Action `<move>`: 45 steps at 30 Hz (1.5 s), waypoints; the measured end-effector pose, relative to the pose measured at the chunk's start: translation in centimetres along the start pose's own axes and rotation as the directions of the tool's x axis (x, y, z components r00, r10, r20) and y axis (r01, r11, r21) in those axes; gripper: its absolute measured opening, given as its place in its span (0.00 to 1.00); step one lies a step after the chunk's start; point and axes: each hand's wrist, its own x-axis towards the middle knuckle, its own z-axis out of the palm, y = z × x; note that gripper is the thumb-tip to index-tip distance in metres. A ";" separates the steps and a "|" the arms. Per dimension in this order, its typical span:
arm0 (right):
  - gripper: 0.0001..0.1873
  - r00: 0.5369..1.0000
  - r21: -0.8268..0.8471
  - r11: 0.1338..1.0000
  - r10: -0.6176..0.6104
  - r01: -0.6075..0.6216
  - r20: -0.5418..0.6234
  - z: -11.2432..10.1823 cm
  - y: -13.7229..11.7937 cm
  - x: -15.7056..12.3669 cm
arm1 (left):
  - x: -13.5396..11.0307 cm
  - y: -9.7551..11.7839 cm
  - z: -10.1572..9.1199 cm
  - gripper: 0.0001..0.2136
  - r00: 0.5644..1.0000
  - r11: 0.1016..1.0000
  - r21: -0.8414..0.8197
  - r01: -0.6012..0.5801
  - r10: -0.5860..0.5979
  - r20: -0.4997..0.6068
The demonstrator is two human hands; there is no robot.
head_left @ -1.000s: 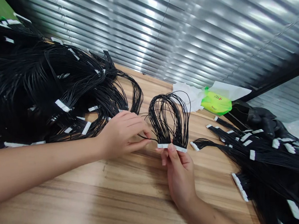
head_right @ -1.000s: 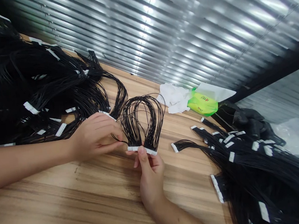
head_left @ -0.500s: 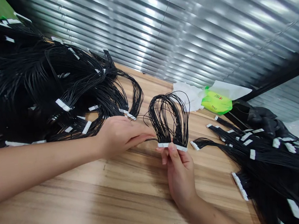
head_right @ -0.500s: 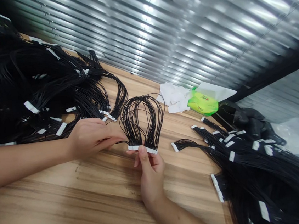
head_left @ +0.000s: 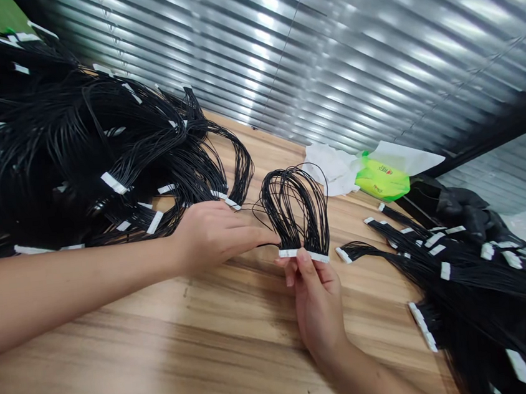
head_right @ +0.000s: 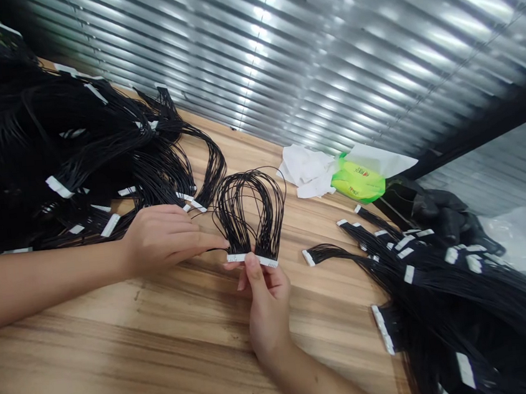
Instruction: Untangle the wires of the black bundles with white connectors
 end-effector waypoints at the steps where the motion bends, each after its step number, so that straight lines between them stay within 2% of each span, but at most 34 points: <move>1: 0.15 1.000 0.005 1.000 0.004 -0.004 0.005 0.0 0.0 0.0 | -0.1 -0.1 0.0 0.10 1.000 1.000 0.006 -0.006 0.006 0.008; 6: 0.15 1.000 0.005 1.000 0.020 -0.020 -0.003 0.0 -0.2 0.0 | -0.6 -0.5 0.1 0.17 0.998 0.998 0.050 -0.046 0.043 0.055; 10: 0.15 1.000 -0.013 1.000 0.020 -0.020 0.004 0.1 -0.3 0.1 | -1.0 -0.8 0.2 0.18 0.991 0.995 0.079 -0.056 0.047 0.122; 15: 0.13 0.999 0.015 0.999 0.028 -0.028 0.035 -0.2 -0.1 0.0 | -0.7 -0.6 0.4 0.15 0.993 0.990 0.094 -0.104 0.098 0.067; 21: 0.12 0.997 -0.018 1.000 0.018 -0.017 0.080 -0.1 -0.1 -0.3 | 0.1 0.2 0.3 0.09 0.993 1.000 -0.007 -0.004 0.005 0.119; 28: 0.11 0.996 -0.019 1.000 0.012 -0.010 0.084 0.1 -0.2 -0.4 | -0.1 0.3 0.5 0.10 0.974 0.995 0.059 0.078 -0.089 0.206; 36: 0.12 0.997 -0.014 1.000 0.021 -0.020 0.080 0.0 -0.1 -0.4 | -0.1 0.3 0.6 0.10 0.957 0.993 0.047 0.108 -0.117 0.265; 38: 0.12 0.996 -0.017 1.000 0.022 -0.021 0.088 0.1 -0.2 -0.4 | -0.2 0.3 0.6 0.10 0.961 0.994 0.022 0.108 -0.110 0.252; 42: 0.12 0.996 0.000 1.000 0.012 -0.012 0.093 0.1 -0.3 -0.5 | 0.1 0.1 0.5 0.10 0.988 0.999 0.007 0.037 -0.038 0.149; 45: 0.12 0.998 0.021 1.000 -0.002 0.000 0.068 -0.1 -0.1 -0.5 | 0.6 0.0 0.1 0.12 0.997 0.995 0.093 0.021 -0.028 0.075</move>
